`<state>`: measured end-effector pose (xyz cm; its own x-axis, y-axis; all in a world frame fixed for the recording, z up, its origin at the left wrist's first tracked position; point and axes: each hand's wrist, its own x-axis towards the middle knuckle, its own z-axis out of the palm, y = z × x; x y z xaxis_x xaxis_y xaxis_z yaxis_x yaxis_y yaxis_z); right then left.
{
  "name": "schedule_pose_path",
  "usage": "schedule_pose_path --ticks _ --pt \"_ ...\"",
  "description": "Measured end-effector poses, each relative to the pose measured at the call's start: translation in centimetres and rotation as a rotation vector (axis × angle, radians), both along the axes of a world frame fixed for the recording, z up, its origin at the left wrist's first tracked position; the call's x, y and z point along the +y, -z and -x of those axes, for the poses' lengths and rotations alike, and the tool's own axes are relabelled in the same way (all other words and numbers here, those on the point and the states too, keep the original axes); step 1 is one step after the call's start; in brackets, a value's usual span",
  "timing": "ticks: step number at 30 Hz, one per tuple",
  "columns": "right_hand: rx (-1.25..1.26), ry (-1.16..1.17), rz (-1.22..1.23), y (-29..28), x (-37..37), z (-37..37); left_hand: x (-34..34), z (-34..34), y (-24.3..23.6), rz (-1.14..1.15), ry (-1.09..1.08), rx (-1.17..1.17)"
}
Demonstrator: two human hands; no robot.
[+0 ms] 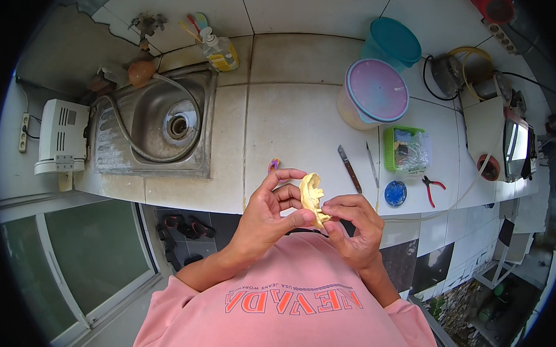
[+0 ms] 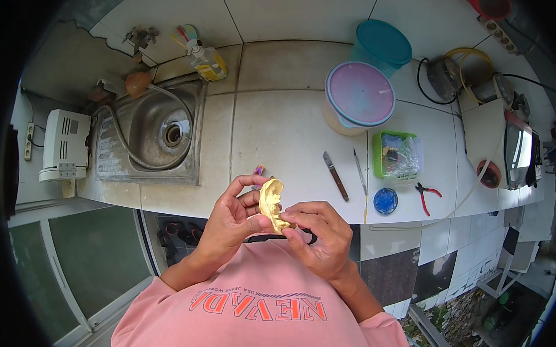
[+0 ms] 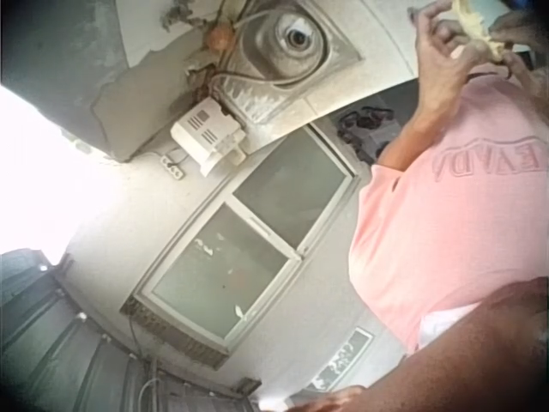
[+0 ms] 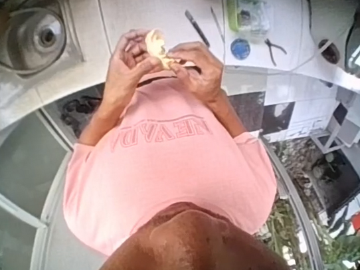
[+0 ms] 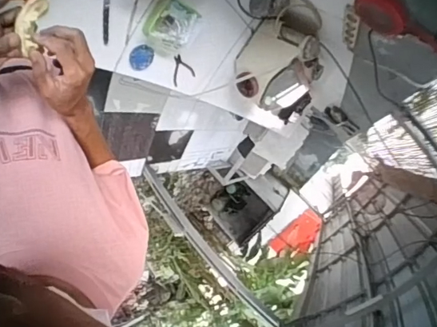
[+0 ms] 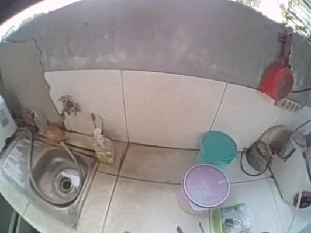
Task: Cleaning and adjusting a dental impression model and mixing putty for further preparation.
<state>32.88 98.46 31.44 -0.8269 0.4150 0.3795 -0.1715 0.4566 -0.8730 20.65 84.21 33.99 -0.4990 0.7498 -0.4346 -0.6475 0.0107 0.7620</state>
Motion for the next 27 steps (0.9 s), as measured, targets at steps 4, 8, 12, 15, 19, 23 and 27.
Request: schedule_pose_path --ticks 4,8,12,15,19,23,27 --pt "-0.005 -0.007 -0.002 0.0 -0.1 0.0 -0.1 0.0 0.2 -0.001 0.000 0.005" --pt "-0.014 -0.011 0.001 -0.1 -0.1 -0.1 -0.1 -0.1 0.2 -0.005 0.006 0.022" --pt "-0.027 -0.019 -0.004 -0.1 0.0 -0.1 0.0 0.0 0.0 0.007 0.009 0.029" --pt "-0.029 -0.018 0.011 0.1 -0.1 0.0 -0.1 -0.1 0.3 0.011 0.020 0.046" --pt "-0.069 -0.043 0.019 1.1 -0.4 0.1 -0.1 -0.1 2.6 -0.007 0.067 -0.047" --pt "-0.232 0.027 -0.007 4.8 -0.4 0.3 0.1 -0.2 6.5 0.119 0.239 0.198" --pt "-0.356 0.084 -0.074 10.0 0.3 0.6 -0.5 -0.7 9.5 0.332 0.394 0.679"
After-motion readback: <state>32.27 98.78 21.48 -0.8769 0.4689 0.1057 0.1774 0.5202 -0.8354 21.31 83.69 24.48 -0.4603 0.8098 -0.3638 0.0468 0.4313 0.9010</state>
